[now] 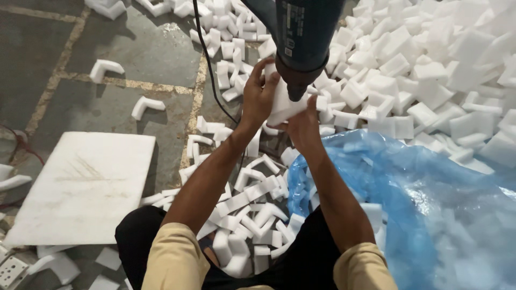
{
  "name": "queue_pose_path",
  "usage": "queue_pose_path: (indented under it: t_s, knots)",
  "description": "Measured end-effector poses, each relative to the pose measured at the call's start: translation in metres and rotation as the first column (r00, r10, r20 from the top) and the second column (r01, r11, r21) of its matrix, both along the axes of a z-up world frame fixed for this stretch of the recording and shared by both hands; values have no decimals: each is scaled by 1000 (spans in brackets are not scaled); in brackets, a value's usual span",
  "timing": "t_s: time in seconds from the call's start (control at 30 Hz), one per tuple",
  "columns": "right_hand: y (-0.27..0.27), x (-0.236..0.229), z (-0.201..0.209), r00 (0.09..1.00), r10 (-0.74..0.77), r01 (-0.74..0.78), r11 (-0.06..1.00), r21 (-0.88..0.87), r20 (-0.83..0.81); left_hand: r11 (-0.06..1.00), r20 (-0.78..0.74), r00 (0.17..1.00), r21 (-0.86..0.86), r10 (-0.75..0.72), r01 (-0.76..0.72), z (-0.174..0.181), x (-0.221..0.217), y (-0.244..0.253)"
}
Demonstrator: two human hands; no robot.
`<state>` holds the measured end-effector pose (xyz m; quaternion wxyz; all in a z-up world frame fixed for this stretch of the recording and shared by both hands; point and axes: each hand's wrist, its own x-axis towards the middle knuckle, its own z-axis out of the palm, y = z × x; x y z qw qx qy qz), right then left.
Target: The person sits on the floor and uses a hot wire cutter to slice rectangular blocks of white foam into smaller pieces. They repeatedly pick up foam blocks, cut them, and place the resulting pieces into a large blue plastic bag.
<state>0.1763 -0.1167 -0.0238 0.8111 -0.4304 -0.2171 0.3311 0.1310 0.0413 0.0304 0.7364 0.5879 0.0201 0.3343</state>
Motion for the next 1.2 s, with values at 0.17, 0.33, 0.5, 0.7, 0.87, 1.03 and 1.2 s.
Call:
queue_pose_path:
  t_s: [0.17,0.33,0.5,0.7,0.87,1.03,1.2]
  knots:
    - [-10,-21,-2,933,-109,160,980,-122,343,989,-110,994,150,11,6,3,-29,-13]
    - [-52,-86,6,521,114,468,790,-395,846,930,-88,994,366,62,-26,-16,-91,-38]
    - [-78,-116,14,472,389,511,610,-605,791,975,-252,968,215,8,48,-68,-126,-54]
    - [-145,-46,17,416,757,506,268,-820,504,870,-613,790,389,-2,304,-161,-145,-27]
    - [-320,52,-5,491,-859,869,495,-8,142,674,-705,686,595,177,438,-260,-155,-3]
    - [-422,23,-120,554,-830,826,540,-161,62,672,-772,630,512,86,536,-315,-125,-8]
    - [-413,-50,-247,570,-127,811,246,-531,812,596,-909,343,415,237,687,-346,-91,-31]
